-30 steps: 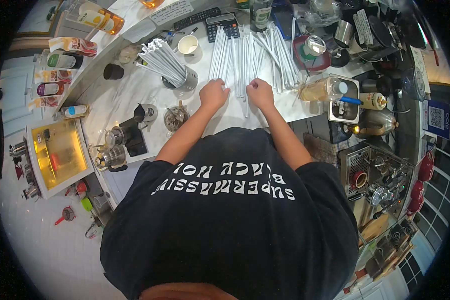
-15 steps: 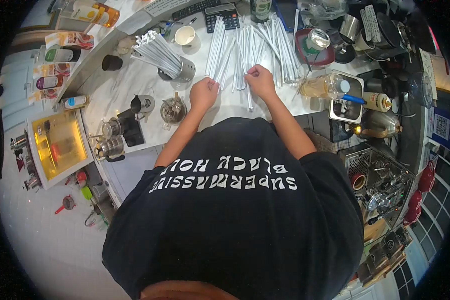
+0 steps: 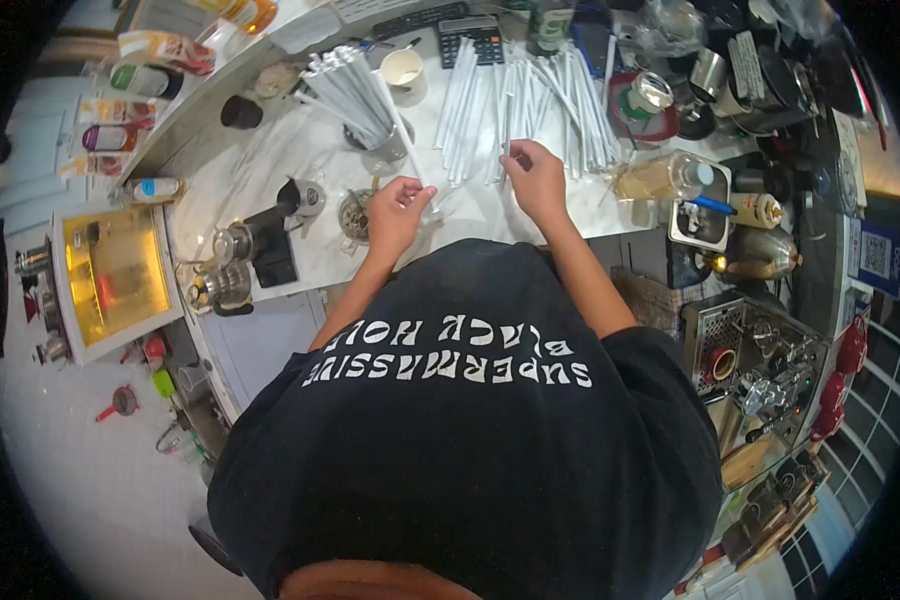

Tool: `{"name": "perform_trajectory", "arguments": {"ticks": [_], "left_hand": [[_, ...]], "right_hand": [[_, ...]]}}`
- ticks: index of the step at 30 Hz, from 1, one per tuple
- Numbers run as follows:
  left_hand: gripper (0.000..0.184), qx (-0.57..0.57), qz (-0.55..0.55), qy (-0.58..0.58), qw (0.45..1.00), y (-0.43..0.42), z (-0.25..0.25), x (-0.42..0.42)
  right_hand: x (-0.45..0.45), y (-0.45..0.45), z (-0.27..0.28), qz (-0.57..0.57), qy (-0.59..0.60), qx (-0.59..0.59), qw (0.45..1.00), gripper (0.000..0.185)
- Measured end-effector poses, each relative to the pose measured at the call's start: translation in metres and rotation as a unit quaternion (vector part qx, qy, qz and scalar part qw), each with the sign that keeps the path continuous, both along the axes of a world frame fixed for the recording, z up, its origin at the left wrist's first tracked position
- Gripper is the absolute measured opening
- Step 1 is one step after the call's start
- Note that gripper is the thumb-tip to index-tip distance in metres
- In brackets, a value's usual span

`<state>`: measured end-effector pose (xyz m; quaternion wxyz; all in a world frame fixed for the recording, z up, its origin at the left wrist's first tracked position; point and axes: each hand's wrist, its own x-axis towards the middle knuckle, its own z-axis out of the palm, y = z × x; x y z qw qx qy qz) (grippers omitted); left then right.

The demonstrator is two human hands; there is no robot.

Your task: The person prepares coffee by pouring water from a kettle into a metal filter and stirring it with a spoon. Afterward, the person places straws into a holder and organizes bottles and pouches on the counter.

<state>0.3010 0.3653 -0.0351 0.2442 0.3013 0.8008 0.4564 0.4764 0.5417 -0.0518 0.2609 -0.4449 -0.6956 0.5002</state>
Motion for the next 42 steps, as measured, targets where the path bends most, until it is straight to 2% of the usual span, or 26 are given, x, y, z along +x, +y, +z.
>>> {"name": "perform_trajectory", "arguments": {"ticks": [2,7,11,14,15,17,19,22,24,27,31,33,34,35,37,42], "left_hand": [[0.023,0.054,-0.009,0.007,0.998,-0.01,0.011,-0.001],[0.022,0.034,0.037,0.012,0.999,-0.054,0.023,-0.025],[0.021,0.018,0.075,-0.013,0.997,-0.093,0.039,-0.04],[0.02,0.05,0.078,-0.006,0.996,-0.11,0.034,-0.045],[0.02,0.051,0.077,-0.005,0.996,-0.114,0.032,-0.049],[0.021,0.049,0.063,0.006,0.997,-0.119,0.029,-0.055],[0.022,0.058,0.051,0.017,0.997,-0.12,0.031,-0.061],[0.023,0.068,0.04,0.034,0.996,-0.109,0.046,-0.079],[0.025,0.09,0.023,0.056,0.994,-0.097,0.044,-0.092],[0.025,0.136,0.021,0.108,0.985,-0.056,0.069,-0.112],[0.028,0.156,-0.022,0.104,0.982,-0.005,0.085,-0.145],[0.035,0.136,-0.041,0.112,0.983,0.011,0.08,-0.156],[0.046,0.112,-0.053,0.116,0.986,0.013,0.069,-0.161],[0.046,0.114,-0.058,0.116,0.985,0.012,0.063,-0.163],[0.044,0.08,-0.042,0.144,0.985,0.004,0.048,-0.162],[0.044,0.056,0.018,0.117,0.991,-0.016,0.015,-0.166]], "right_hand": [[-0.007,-0.016,0.009,0.028,0.006,0.027,0.999,0.024],[-0.059,-0.028,0.027,0.113,-0.026,0.093,0.989,0.021],[-0.131,-0.036,0.116,0.105,0.109,0.209,0.966,0.024],[-0.172,-0.038,0.144,0.082,0.18,0.222,0.955,0.023],[-0.182,-0.038,0.143,0.076,0.2,0.215,0.953,0.023],[-0.194,-0.03,0.102,0.079,0.1,0.246,0.961,0.027],[-0.188,-0.033,0.049,0.087,0.009,0.181,0.98,0.036],[-0.157,-0.056,0.023,0.043,-0.014,0.198,0.979,0.037],[-0.132,-0.065,0.011,0.048,-0.03,0.1,0.993,0.038],[-0.106,-0.065,-0.012,0.035,-0.063,0.052,0.996,0.038],[-0.089,-0.072,-0.013,0.018,-0.076,0.031,0.996,0.038],[-0.085,-0.074,-0.014,0.008,-0.074,0.025,0.997,0.038],[-0.084,-0.077,-0.012,0.005,-0.076,0.017,0.997,0.038],[-0.084,-0.078,-0.012,0.002,-0.078,0.008,0.997,0.038],[-0.083,-0.077,-0.012,-0.007,-0.077,0.005,0.997,0.038],[-0.104,-0.065,-0.004,-0.001,-0.075,0.001,0.997,0.037]]}}
